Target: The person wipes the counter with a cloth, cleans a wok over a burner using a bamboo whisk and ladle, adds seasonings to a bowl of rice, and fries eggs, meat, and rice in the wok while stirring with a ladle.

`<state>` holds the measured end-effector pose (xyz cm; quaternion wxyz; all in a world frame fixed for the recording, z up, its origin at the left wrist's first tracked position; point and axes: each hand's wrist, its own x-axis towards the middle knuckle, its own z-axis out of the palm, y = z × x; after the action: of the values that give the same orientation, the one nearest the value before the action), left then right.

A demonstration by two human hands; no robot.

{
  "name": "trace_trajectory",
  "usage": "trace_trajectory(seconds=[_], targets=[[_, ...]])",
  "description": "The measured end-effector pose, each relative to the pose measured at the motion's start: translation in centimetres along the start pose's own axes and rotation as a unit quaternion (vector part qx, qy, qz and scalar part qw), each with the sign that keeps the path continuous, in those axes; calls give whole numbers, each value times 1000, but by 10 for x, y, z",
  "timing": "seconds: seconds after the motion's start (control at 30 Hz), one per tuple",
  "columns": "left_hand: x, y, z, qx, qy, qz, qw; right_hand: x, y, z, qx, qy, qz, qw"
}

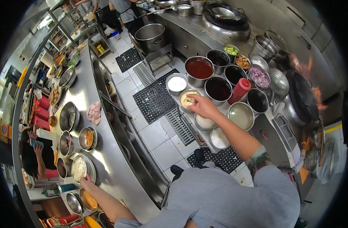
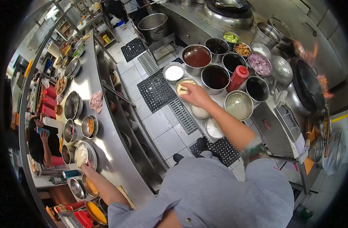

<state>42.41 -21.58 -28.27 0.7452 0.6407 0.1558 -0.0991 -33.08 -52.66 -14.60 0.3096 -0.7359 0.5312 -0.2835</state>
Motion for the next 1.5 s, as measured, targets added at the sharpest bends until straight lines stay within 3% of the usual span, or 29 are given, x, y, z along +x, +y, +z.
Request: trace_trajectory(seconds=[0.1,0.27,0.37,0.43,0.53,0.63,0.73,0.87,0.93,1.13,1.33,1.5], targets=[[-14,6,-5,-31,-11,10,999,34,22,20,-87,-20,-32,995],[-50,28,-40,-91,-47,36,994,33,18,-26,-17,23,-1,1000],[-184,57,-44,-20,-70,71,995,28,11,-42,0,19,6,1000],[-222,57,-57,26,-96,98,990,24,11,-44,9,16,-13,1000],[-278,48,-68,4,-135,35,990,13,10,-52,-33,29,-59,997],[-345,32,-67,42,-157,21,987,4,12,-58,25,71,-36,997],[-393,10,-59,108,-188,-15,976,2,32,-50,58,120,-77,988],[-464,-11,-29,122,-242,-79,959,0,37,-52,191,58,40,979],[-463,-32,-36,157,-269,-87,946,2,43,-54,239,48,39,969],[-516,-43,-13,176,-300,-101,932,5,38,-60,26,142,-115,983],[-524,-49,-12,188,-329,-92,921,3,37,-46,-24,149,-108,983],[-537,-46,-8,212,-331,-85,916,5,46,-42,38,131,-61,989]])
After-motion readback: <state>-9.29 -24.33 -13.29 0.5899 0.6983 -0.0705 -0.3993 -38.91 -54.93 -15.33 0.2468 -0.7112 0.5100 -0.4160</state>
